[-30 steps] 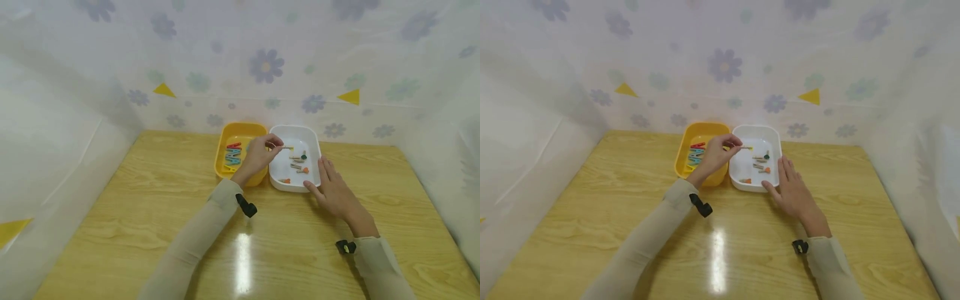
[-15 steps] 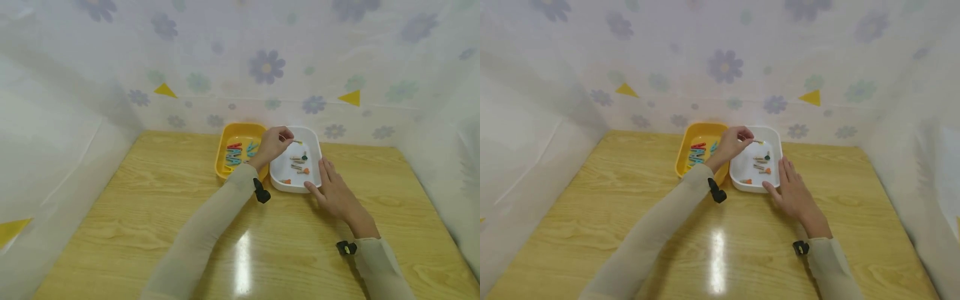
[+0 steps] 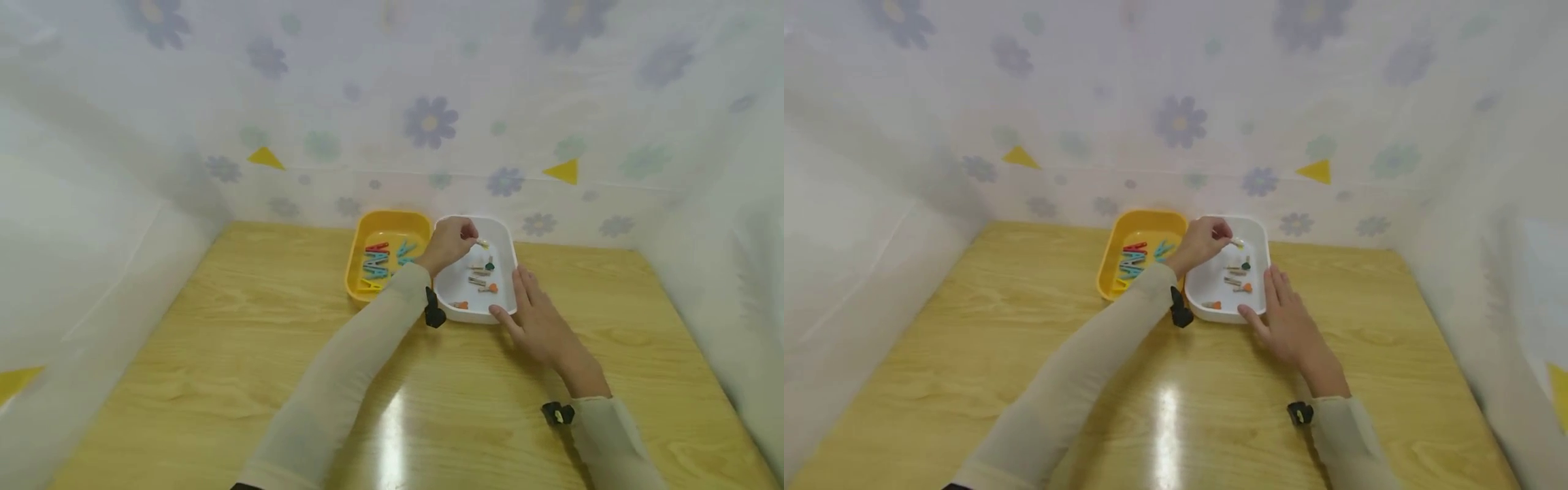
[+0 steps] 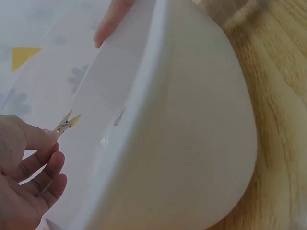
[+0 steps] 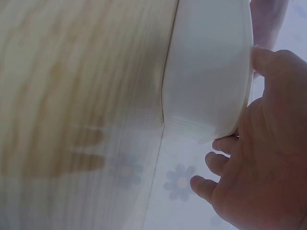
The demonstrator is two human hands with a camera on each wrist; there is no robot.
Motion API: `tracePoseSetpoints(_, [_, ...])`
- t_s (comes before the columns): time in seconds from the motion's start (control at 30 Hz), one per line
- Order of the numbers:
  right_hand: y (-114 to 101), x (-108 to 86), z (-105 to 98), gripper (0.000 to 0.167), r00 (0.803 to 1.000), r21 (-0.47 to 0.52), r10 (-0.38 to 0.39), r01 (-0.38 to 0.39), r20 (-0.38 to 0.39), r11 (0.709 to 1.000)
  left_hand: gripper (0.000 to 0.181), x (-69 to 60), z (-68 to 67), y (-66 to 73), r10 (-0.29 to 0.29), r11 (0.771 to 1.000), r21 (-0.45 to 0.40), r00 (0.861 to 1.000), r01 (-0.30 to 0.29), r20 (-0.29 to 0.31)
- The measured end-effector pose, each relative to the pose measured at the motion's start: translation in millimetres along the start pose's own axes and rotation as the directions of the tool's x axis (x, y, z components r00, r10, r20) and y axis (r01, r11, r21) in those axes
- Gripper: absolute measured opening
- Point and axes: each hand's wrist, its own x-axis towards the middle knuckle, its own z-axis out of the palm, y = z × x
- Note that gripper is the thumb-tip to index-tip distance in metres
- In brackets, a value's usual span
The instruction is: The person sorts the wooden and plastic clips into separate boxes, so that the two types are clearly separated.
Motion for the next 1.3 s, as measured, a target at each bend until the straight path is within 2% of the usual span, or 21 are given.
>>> tracePoseSetpoints(0.13, [-4,1.4,5,0.092,1.000,-0.003,-0.003,0.003,-0.005,1.000,0.006,-1.7,0.9,-4.3,-0.023,0.997,0.073,1.000,0.021,0.021])
tracePoseSetpoints(0.37, [-8,2.5,5,0.090,1.000,-0.008,-0.023,0.023,-0.021,1.000,0.005,-3.3,-0.7,-3.4,-0.046,0.991,0.128,0.999,0.043,0.023])
tracePoseSetpoints(0.6, [-10,2.2,2,0.091,1.000,-0.018,-0.006,0.006,-0.008,1.000,0.007,-3.1,-1.3,0.5,-0.089,0.989,0.121,0.995,0.083,0.048])
tracePoseSetpoints(0.83, [-8,1.0,-2,0.091,1.000,-0.001,0.000,0.000,0.008,1.000,0.012,-1.6,-3.1,0.8,-0.061,0.993,0.104,0.997,0.055,0.048])
tracePoseSetpoints(0.93, [-7,1.0,-2,0.091,1.000,0.007,-0.002,0.002,0.014,1.000,0.014,-8.0,-9.3,4.0,-0.021,0.995,0.096,0.998,0.015,0.058])
tracePoseSetpoints(1.1, [0,3.1,2,0.091,1.000,0.005,-0.002,0.002,0.005,1.000,0.017,-25.7,-24.1,6.6,0.035,0.993,0.106,0.995,-0.046,0.097])
tracePoseSetpoints(1.3, [8,7.4,3,0.093,1.000,0.006,0.014,-0.014,0.012,1.000,0.020,-52.7,-47.1,-1.2,0.018,0.997,0.078,0.993,-0.027,0.116])
